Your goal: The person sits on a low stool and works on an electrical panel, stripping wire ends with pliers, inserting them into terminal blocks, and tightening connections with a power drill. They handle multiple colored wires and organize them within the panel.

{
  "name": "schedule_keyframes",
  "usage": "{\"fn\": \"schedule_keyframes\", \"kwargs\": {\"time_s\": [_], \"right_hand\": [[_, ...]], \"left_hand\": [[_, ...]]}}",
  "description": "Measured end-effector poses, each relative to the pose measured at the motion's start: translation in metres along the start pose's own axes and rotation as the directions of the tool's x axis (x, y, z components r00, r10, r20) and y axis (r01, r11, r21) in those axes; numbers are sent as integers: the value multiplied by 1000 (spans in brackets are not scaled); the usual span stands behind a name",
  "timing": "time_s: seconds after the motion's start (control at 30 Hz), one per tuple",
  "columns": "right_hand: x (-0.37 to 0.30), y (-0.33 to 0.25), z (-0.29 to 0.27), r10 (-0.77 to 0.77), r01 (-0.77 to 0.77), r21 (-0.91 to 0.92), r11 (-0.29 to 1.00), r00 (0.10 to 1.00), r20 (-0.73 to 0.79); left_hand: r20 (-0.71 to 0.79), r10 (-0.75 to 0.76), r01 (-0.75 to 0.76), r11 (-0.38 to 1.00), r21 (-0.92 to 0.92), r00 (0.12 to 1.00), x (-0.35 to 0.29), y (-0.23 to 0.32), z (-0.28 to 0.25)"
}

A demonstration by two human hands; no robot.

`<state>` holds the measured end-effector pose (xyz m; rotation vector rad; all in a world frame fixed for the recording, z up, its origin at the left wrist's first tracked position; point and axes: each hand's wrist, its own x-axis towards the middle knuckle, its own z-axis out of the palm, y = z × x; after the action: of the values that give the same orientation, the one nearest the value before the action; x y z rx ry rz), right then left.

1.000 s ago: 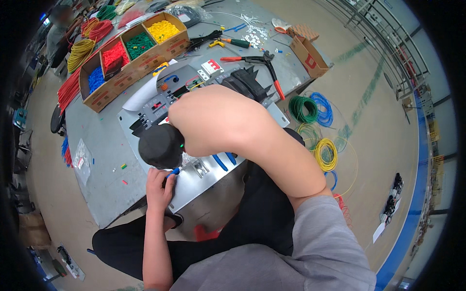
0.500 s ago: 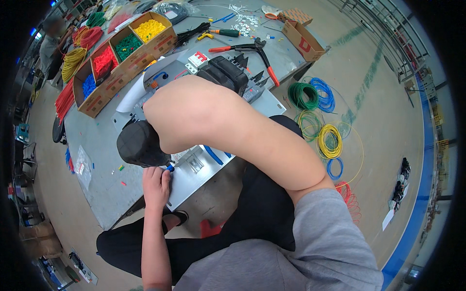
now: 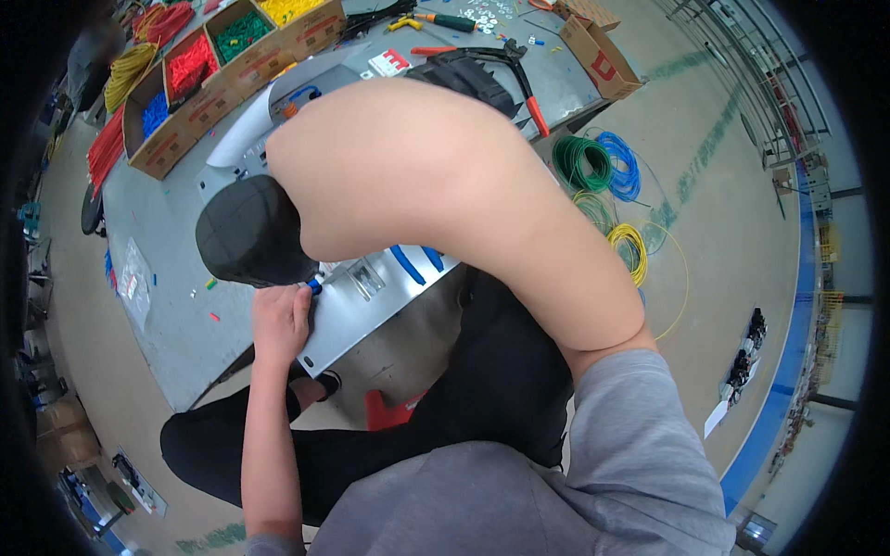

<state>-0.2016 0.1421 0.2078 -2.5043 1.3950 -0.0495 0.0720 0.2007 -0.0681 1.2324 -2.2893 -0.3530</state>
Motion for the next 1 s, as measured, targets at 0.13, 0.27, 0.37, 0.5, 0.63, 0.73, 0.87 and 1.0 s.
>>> {"fn": "schedule_keyframes", "kwargs": {"time_s": [0.13,0.27,0.37,0.5,0.63,0.73,0.87,1.0], "right_hand": [[-2,-3,3,35,-34,9,999,998,-50],[3,-6,3,43,-44,-19,999,999,-33],[7,-8,0,51,-51,-66,997,999,-1],[17,-8,-4,12,-11,-13,1000,990,137],[19,-17,-5,59,-54,-59,997,994,88],[20,-23,-8,92,-84,-68,994,988,127],[15,-23,-9,59,-58,-14,998,988,142],[14,-39,-10,183,-189,23,982,970,157]], "left_hand": [[49,-52,57,994,-89,997,1,-1,-1],[85,-120,129,985,-117,989,6,3,-7],[106,-112,126,984,-130,988,9,6,-15],[117,-225,242,957,-160,967,-10,10,-27],[31,-314,315,945,-82,949,-24,17,-34],[-51,-308,300,946,-121,950,-31,19,-29],[-158,-321,292,939,-182,934,-34,15,-14],[-230,-311,263,940,-218,922,-29,19,4]]}}
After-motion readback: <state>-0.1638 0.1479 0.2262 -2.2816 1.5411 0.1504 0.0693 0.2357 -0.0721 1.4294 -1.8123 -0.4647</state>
